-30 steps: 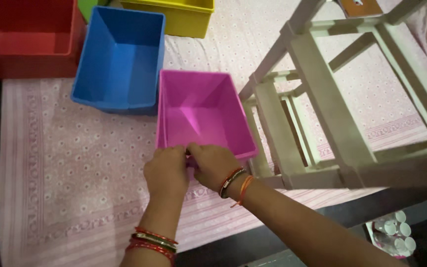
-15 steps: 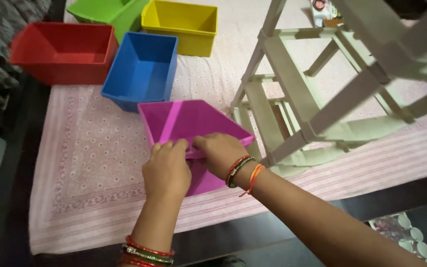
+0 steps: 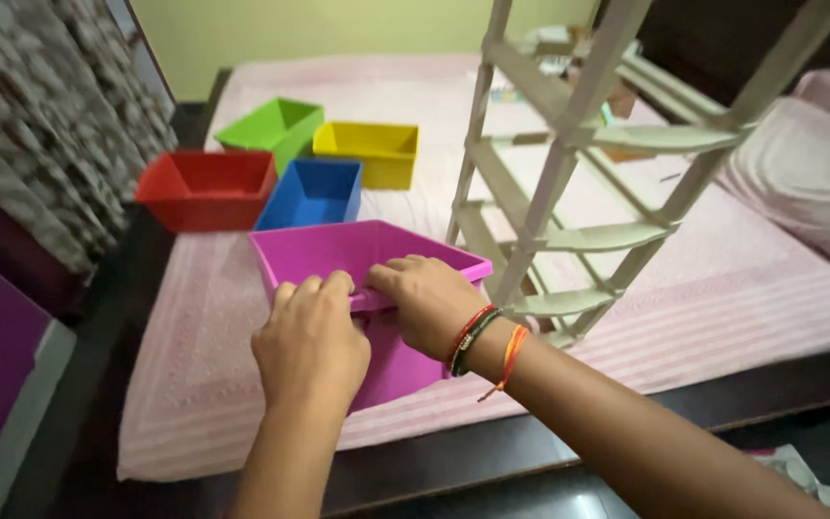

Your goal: The person assembles a white plastic storage rack by connecting vertical and horizontal pieces. They then place five colored plastic bins into the rack slots one by one.

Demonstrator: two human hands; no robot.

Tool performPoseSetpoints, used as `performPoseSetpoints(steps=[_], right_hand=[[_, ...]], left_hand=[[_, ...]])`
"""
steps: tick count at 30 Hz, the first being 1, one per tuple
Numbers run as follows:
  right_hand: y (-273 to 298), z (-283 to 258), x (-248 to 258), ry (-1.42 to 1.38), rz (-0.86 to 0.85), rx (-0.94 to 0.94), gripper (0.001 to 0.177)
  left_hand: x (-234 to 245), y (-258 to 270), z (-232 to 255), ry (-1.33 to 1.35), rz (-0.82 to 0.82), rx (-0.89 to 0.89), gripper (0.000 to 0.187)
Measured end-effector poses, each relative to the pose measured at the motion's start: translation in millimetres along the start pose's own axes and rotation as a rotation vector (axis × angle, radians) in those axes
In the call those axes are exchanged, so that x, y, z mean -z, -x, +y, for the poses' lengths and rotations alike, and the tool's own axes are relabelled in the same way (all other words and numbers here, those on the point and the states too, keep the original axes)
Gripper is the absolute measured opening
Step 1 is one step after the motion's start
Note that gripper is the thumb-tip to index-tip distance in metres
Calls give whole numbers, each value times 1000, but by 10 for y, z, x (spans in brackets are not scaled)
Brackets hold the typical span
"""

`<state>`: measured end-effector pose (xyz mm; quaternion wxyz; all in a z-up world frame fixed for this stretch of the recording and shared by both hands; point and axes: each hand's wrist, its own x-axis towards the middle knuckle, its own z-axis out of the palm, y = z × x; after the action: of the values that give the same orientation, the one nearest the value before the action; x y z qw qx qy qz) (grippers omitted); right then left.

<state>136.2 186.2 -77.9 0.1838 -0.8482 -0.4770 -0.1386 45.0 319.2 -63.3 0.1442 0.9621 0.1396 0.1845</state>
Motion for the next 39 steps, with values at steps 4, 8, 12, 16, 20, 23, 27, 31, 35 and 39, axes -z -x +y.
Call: performPoseSetpoints(steps=[4,8,12,16,20,23,27,31,35,39], right_hand=[[47,-244,465,-18,47,26,24],[168,-424,971,-16,141,136,25],[467,-600,1390,-37,179,137,27],[874,-723,1784,-2,230,173,33],[1304,-845,2199,23,210,131,30],[1544,-896,2537,81,247,155,35],[1869,-976,2897,130,315,140,40],[2103,-1010,3189,233,379,78,40],[2271,-1042,3404,305,396,20,38],[2360,-1031,3578,349,429,24,38]], left_hand=[[449,165,233,-11,99,7,32],[830,371,508,-15,230,-23,27],[1106,663,809,-47,328,-66,13],[1298,1009,1177,-48,354,-100,18],[1485,1316,1529,-11,379,-175,15],[1638,1464,1786,27,417,-235,20],[1790,1603,2081,77,475,-340,18],[1877,1632,2350,130,543,-448,10],[1901,1648,2581,196,572,-522,10],[1924,1610,2747,228,591,-581,9]])
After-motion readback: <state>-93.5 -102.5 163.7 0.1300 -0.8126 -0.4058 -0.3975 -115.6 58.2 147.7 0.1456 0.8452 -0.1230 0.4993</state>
